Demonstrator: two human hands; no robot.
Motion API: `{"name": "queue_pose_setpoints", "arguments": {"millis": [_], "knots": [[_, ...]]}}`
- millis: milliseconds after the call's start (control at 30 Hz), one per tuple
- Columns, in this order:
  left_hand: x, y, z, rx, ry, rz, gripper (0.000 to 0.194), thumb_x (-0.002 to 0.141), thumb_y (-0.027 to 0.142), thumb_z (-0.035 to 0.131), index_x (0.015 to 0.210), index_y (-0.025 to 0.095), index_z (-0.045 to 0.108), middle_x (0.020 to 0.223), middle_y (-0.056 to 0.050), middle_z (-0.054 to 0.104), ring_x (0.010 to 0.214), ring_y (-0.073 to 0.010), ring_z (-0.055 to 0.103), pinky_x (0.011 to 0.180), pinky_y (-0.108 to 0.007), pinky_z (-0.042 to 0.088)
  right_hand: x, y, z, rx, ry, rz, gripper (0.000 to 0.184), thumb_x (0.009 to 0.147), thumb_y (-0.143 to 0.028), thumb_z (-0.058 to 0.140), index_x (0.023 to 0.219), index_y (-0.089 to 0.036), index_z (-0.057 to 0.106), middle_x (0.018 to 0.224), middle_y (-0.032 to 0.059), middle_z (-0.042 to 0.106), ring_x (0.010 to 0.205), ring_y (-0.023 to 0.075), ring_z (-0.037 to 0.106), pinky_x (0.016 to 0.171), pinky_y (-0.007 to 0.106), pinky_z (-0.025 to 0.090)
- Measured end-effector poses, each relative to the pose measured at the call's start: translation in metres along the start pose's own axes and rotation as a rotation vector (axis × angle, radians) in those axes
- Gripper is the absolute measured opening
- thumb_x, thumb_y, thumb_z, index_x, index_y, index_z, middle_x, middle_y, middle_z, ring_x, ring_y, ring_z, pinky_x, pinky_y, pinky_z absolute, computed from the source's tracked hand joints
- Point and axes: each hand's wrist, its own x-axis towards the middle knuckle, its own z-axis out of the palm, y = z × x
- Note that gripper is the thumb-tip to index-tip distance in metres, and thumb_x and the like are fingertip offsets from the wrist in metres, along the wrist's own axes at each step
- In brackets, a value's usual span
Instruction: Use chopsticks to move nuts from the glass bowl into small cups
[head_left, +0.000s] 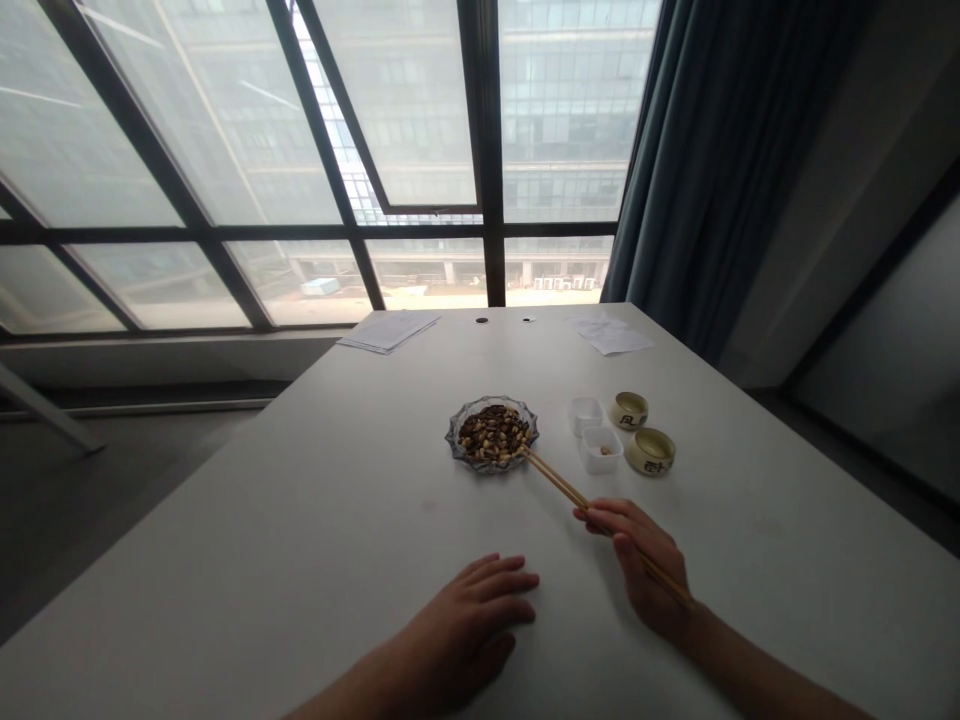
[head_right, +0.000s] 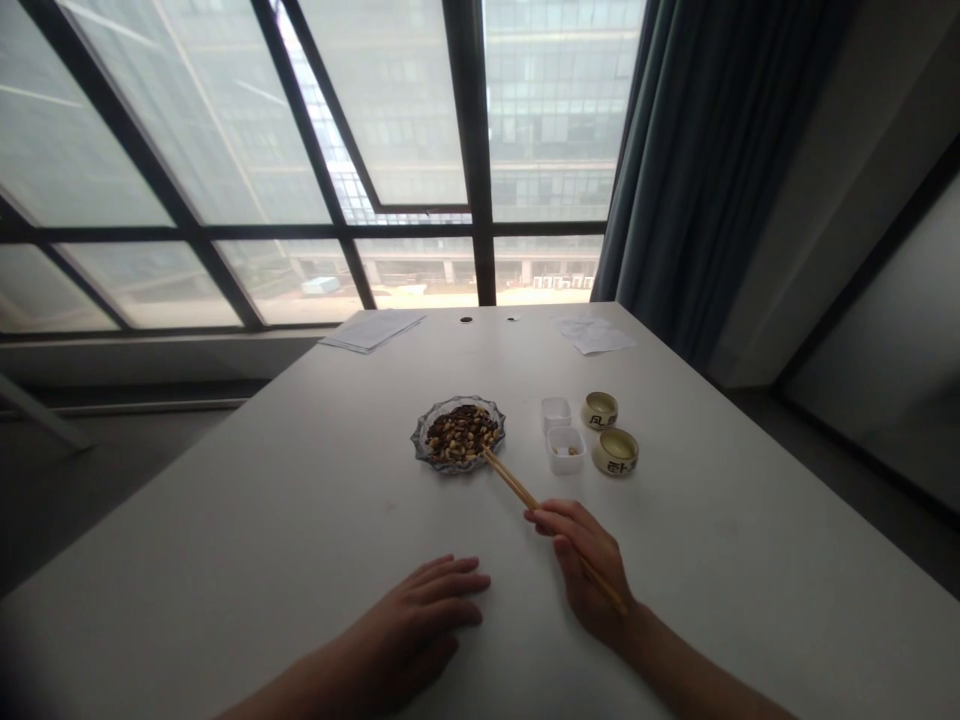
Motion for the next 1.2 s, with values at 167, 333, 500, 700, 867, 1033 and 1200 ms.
{"name": "queue_pose_setpoints", "arguments": {"millis": [167, 333, 500, 700, 867, 1033, 1200], "knots": [[0.0, -0.004, 0.001, 0.001, 0.0, 0.016, 0.044, 0.088, 0.01, 0.057, 0.127, 0.03, 0.061, 0.152, -0.002, 0.055, 0.147, -0.0259, 0.043, 0.125, -0.048, 0.03, 0.004, 0.005, 0.002, 0.016, 0.023, 0.001, 0.036, 0.106, -0.022, 0.044, 0.129, -0.025, 0.071, 0.124, 0.0124, 0.068, 0.111, 0.027, 0.07, 0.087, 0.042, 0.063], [0.003, -0.003, 0.001, 0.004, 0.035, 0.023, 0.041, 0.087, 0.009, 0.057, 0.122, 0.029, 0.062, 0.148, -0.003, 0.059, 0.146, -0.0254, 0.045, 0.123, -0.045, 0.033, 0.009, 0.01, 0.007, 0.074, 0.037, 0.051, 0.031, 0.104, -0.021, 0.05, 0.124, -0.026, 0.073, 0.121, 0.0108, 0.069, 0.105, 0.0252, 0.072, 0.084, 0.04, 0.065], [0.005, -0.001, 0.0, 0.007, 0.044, 0.02, 0.041, 0.084, 0.008, 0.058, 0.118, 0.029, 0.062, 0.146, -0.001, 0.06, 0.144, -0.0253, 0.046, 0.121, -0.044, 0.036, 0.01, 0.012, 0.009, 0.142, 0.061, 0.154, 0.025, 0.103, -0.023, 0.055, 0.119, -0.026, 0.074, 0.117, 0.0091, 0.07, 0.101, 0.0249, 0.074, 0.08, 0.039, 0.066], [0.005, 0.001, 0.0, 0.001, 0.044, 0.018, 0.039, 0.084, 0.009, 0.06, 0.118, 0.029, 0.061, 0.144, -0.001, 0.06, 0.142, -0.0262, 0.048, 0.12, -0.043, 0.036, 0.008, 0.021, 0.013, 0.208, 0.099, 0.253, 0.023, 0.104, -0.03, 0.054, 0.11, -0.024, 0.076, 0.114, 0.009, 0.069, 0.097, 0.0252, 0.076, 0.078, 0.037, 0.067], [0.006, 0.001, 0.004, 0.015, 0.087, 0.035, 0.04, 0.084, 0.01, 0.06, 0.119, 0.03, 0.06, 0.143, -0.002, 0.061, 0.14, -0.0262, 0.049, 0.119, -0.043, 0.035, 0.009, 0.024, 0.014, 0.192, 0.109, 0.268, 0.025, 0.104, -0.032, 0.054, 0.104, -0.023, 0.077, 0.113, 0.0092, 0.069, 0.098, 0.0253, 0.075, 0.078, 0.037, 0.067], [0.011, 0.004, 0.003, 0.03, 0.109, 0.029, 0.039, 0.085, 0.01, 0.061, 0.118, 0.03, 0.06, 0.135, -0.002, 0.063, 0.133, -0.0247, 0.053, 0.116, -0.04, 0.037, 0.015, 0.018, 0.012, 0.196, 0.073, 0.278, 0.022, 0.102, -0.032, 0.059, 0.106, -0.023, 0.079, 0.117, 0.0101, 0.069, 0.101, 0.0262, 0.075, 0.085, 0.041, 0.066], [0.014, 0.006, 0.0, 0.025, 0.107, 0.026, 0.037, 0.084, 0.01, 0.063, 0.116, 0.029, 0.061, 0.132, -0.002, 0.064, 0.128, -0.0234, 0.054, 0.113, -0.038, 0.037, 0.035, 0.01, 0.013, 0.246, 0.062, 0.32, 0.019, 0.099, -0.034, 0.065, 0.102, -0.02, 0.078, 0.109, 0.0102, 0.073, 0.092, 0.0257, 0.077, 0.079, 0.038, 0.066]]}}
